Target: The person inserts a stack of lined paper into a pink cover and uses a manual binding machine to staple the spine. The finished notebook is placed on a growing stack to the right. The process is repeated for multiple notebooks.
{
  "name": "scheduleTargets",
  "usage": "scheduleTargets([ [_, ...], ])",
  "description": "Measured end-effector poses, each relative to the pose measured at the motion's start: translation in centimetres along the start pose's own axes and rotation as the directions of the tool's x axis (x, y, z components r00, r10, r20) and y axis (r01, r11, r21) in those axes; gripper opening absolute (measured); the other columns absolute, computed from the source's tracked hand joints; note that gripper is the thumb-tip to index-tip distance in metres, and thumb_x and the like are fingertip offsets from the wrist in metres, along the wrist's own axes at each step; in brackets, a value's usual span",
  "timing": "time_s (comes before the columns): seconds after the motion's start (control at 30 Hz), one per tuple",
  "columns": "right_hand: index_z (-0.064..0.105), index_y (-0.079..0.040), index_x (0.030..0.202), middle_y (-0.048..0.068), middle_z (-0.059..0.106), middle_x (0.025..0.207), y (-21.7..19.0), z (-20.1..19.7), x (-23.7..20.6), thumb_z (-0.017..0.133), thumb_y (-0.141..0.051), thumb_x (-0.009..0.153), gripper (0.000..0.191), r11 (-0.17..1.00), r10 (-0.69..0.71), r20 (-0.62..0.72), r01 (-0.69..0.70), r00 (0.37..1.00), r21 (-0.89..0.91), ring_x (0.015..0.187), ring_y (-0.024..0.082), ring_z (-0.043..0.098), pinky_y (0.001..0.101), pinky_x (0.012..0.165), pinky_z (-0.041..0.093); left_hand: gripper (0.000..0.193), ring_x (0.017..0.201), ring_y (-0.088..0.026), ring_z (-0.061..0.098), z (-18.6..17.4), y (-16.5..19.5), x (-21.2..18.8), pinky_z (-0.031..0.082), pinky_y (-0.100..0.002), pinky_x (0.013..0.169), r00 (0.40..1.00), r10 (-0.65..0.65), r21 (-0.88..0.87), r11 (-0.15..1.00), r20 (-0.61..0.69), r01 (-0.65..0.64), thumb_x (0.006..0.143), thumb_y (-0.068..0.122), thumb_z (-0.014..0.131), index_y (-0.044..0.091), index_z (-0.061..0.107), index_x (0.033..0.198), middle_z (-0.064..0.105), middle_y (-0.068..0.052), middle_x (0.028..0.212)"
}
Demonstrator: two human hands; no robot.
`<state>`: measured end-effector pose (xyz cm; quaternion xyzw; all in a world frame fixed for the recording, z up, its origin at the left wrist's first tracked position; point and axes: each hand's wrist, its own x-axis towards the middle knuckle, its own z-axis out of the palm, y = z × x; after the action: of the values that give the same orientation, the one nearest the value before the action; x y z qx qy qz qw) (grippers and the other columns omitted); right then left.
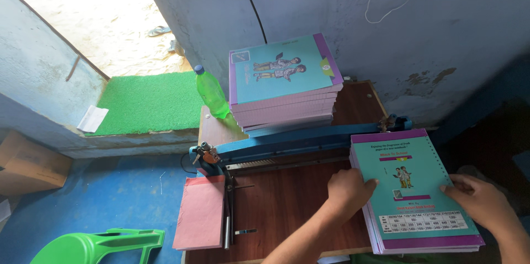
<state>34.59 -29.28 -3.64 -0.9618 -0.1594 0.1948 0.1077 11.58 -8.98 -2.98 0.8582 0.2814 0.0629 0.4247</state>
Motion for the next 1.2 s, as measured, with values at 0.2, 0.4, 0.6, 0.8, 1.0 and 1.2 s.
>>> scheduleTargets([
  [0.2, 0.043, 0.001, 0.156, 0.039, 0.065, 0.125, 0.0, 0.4, 0.4, 0.055, -0.063, 0.099, 0.087, 0.957, 0.072, 0.015, -0.073, 0.997, 0.281, 0.116, 0.048, 0.066, 0.0592, 0.098, 0.054, 0.080, 0.130, -0.043, 0.050, -0.3, 2.4, -1.4, 0.046, -0.051, 0.105, 1.000, 0.011, -0.346, 0.938, 0.017, -0.004, 0.095, 0.040, 0.065, -0.006, 0.028, 0.148, 0.044, -0.032, 0.140],
  [0.4, 0.037, -0.003, 0.160, 0.037, 0.055, 0.144, -0.2, 0.3, 0.4, 0.037, -0.072, 0.097, 0.094, 0.886, 0.165, 0.341, -0.291, 0.925, 0.361, 0.135, 0.053, 0.055, 0.0704, 0.107, 0.049, 0.101, 0.144, -0.047, 0.030, 0.6, 4.4, -1.8, 0.035, -0.050, 0.118, 0.997, -0.021, -0.598, 0.799, 0.072, 0.060, 0.090, 0.039, 0.058, -0.009, -0.002, 0.155, 0.017, -0.034, 0.153],
  [0.6, 0.043, -0.004, 0.158, 0.036, 0.057, 0.144, 0.1, 0.8, 0.6, 0.039, -0.072, 0.095, 0.093, 0.919, 0.118, 0.308, -0.222, 0.944, 0.327, 0.138, 0.052, 0.053, 0.0721, 0.108, 0.046, 0.109, 0.155, -0.049, 0.000, 1.2, 4.4, -1.2, 0.014, -0.053, 0.125, 0.994, -0.057, -0.600, 0.793, 0.092, 0.102, 0.098, 0.044, 0.059, -0.006, -0.017, 0.157, -0.004, -0.036, 0.164],
  [0.8, 0.048, -0.005, 0.155, 0.036, 0.062, 0.138, 0.2, 0.7, 1.1, 0.039, -0.072, 0.094, 0.091, 0.917, 0.162, 0.349, -0.272, 0.923, 0.293, 0.133, 0.053, 0.060, 0.0752, 0.105, 0.049, 0.101, 0.148, -0.045, 0.029, 1.3, 4.6, -0.8, 0.031, -0.052, 0.120, 0.996, -0.077, -0.648, 0.757, 0.038, 0.083, 0.092, 0.040, 0.061, -0.009, 0.000, 0.155, 0.023, -0.034, 0.154],
  [1.0, 0.051, -0.004, 0.152, 0.039, 0.065, 0.132, 0.5, 0.1, 1.8, 0.040, -0.073, 0.097, 0.089, 0.934, 0.120, 0.362, -0.228, 0.925, 0.274, 0.128, 0.054, 0.062, 0.0731, 0.105, 0.048, 0.084, 0.143, -0.045, 0.041, 1.3, 4.2, -0.8, 0.036, -0.051, 0.116, 0.999, -0.019, -0.697, 0.717, -0.032, -0.009, 0.092, 0.038, 0.059, -0.009, 0.028, 0.155, 0.032, -0.033, 0.153],
  [1.2, 0.060, 0.005, 0.143, 0.033, 0.068, 0.127, -0.4, -1.2, 4.8, 0.058, -0.066, 0.099, 0.083, 0.986, -0.149, -0.244, 0.163, 0.958, 0.037, 0.119, 0.045, 0.066, 0.0604, 0.101, 0.053, 0.090, 0.146, -0.041, 0.034, -2.3, 2.4, -0.9, 0.031, -0.049, 0.120, 0.953, -0.263, -0.594, 0.794, -0.147, 0.127, 0.090, 0.035, 0.069, -0.007, 0.023, 0.156, 0.031, -0.031, 0.158],
])
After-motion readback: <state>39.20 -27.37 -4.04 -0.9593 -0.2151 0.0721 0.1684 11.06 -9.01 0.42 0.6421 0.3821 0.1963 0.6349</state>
